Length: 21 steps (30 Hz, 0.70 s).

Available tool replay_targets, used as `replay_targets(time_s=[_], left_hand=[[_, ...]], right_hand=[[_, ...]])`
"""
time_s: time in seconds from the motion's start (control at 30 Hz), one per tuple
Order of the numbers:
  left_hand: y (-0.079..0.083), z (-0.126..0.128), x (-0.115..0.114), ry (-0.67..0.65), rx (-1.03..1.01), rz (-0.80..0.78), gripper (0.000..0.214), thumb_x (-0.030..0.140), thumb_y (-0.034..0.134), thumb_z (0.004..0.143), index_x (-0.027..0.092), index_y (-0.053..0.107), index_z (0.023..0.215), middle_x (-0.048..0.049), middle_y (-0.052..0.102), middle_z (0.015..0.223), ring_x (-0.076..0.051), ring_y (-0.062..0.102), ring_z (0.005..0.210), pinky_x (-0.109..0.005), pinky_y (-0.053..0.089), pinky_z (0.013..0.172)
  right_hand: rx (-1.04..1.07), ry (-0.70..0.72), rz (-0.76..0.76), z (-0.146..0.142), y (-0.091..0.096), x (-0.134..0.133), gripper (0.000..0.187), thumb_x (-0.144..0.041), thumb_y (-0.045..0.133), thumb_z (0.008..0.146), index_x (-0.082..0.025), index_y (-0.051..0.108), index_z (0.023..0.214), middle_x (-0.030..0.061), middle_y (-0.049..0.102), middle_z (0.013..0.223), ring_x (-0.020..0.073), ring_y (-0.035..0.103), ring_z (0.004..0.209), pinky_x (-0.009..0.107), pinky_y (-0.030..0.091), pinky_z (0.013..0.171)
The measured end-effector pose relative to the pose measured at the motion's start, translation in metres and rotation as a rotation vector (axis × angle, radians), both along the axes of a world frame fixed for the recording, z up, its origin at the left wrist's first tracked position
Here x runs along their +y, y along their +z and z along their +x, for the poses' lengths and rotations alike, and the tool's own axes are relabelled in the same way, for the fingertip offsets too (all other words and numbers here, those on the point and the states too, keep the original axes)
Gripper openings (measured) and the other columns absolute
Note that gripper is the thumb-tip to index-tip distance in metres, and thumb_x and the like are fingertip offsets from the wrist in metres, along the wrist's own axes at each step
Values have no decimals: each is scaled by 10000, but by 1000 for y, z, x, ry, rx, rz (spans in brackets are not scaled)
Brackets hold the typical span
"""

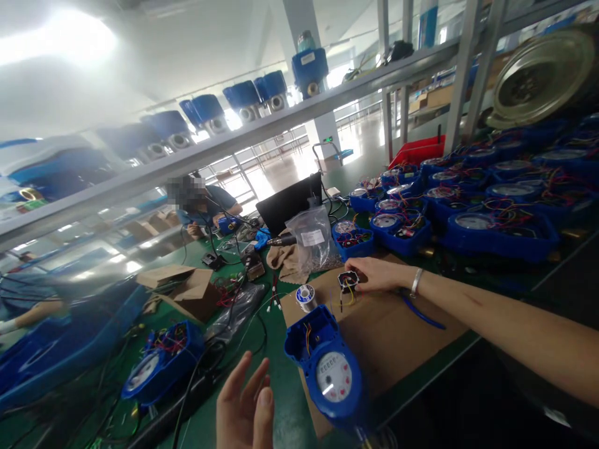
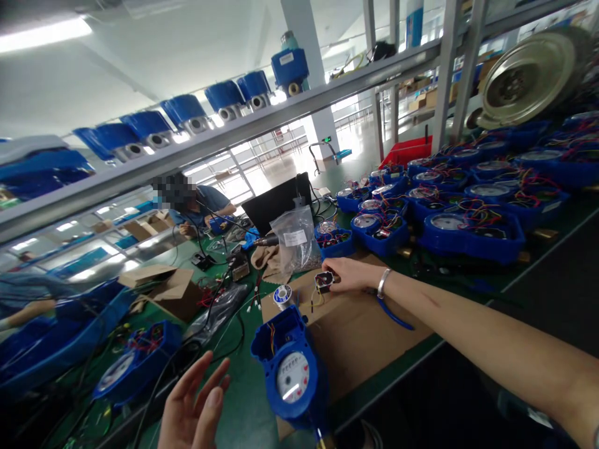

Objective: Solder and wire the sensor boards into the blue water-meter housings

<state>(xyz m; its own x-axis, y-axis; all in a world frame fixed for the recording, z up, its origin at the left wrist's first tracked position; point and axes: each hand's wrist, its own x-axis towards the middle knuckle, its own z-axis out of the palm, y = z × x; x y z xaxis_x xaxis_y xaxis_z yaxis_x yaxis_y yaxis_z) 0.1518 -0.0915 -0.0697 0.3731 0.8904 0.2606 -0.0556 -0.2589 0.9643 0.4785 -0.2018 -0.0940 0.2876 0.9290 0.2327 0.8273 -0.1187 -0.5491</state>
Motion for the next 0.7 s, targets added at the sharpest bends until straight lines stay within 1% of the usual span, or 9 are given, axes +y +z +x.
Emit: replay_targets(time_s=[0.1,0.17,0.27,0.33,0.43,0.5,0.53,0.6,0.7], left_hand=[[23,10,-5,-38,-7,60,439,468,641,827,266,517,1196,-33,581,1278,-173,585,1116,-250,448,931],[39,17,0,-70,33,136,402,460,638,834,239,554,1160,-46,630,1187,-182,593,1089,-267,452,927],[68,35,14,-152,143,350,285,431,608,862,216,610,1049,-49,668,1076,-192,609,1025,-304,465,912],[89,51,20,-272,268,535,227,383,579,884,232,622,1049,-41,674,1082,-192,614,1006,-321,473,895],[116,71,20,-537,473,768,334,305,610,854,268,588,1185,-40,645,1198,-203,609,1042,-335,481,895],[129,78,17,-664,558,840,372,270,650,811,246,596,1178,-48,669,1143,-208,626,996,-329,493,858],[133,78,16,-698,588,850,335,264,660,797,229,619,1128,-46,691,1068,-204,640,940,-320,499,819],[137,75,17,-715,645,868,228,277,660,796,210,655,1015,-37,709,940,-193,647,842,-310,500,757],[134,65,29,-682,676,860,202,328,641,820,215,661,986,-44,703,922,-193,638,816,-312,507,742]], right_hand=[[67,-42,93,-1,27,-18,275,-237,672,787,-140,527,999,28,598,853,167,549,713,267,411,631],[91,-51,160,-4,48,-29,317,-262,676,783,-135,528,1032,38,604,900,174,561,747,272,427,661],[115,-18,234,-20,75,-39,366,-261,694,753,-142,549,1067,41,602,962,182,557,815,283,439,725],[145,40,249,-36,88,-39,356,-240,689,745,-153,565,1068,23,607,937,172,555,810,276,443,727],[193,139,257,-63,98,-30,327,-215,684,739,-166,594,1050,3,624,926,159,565,820,265,457,751],[202,173,272,-76,100,-22,336,-212,708,719,-175,613,1039,-1,628,925,162,563,828,273,457,761],[205,178,277,-81,100,-17,350,-210,722,706,-179,620,1040,-2,628,918,165,561,825,278,455,757],[224,186,278,-89,99,-6,374,-197,739,684,-184,630,1041,-3,630,899,168,560,810,283,452,738],[282,204,285,-98,96,13,369,-175,751,663,-187,648,1017,-11,637,870,161,565,785,273,450,707]])
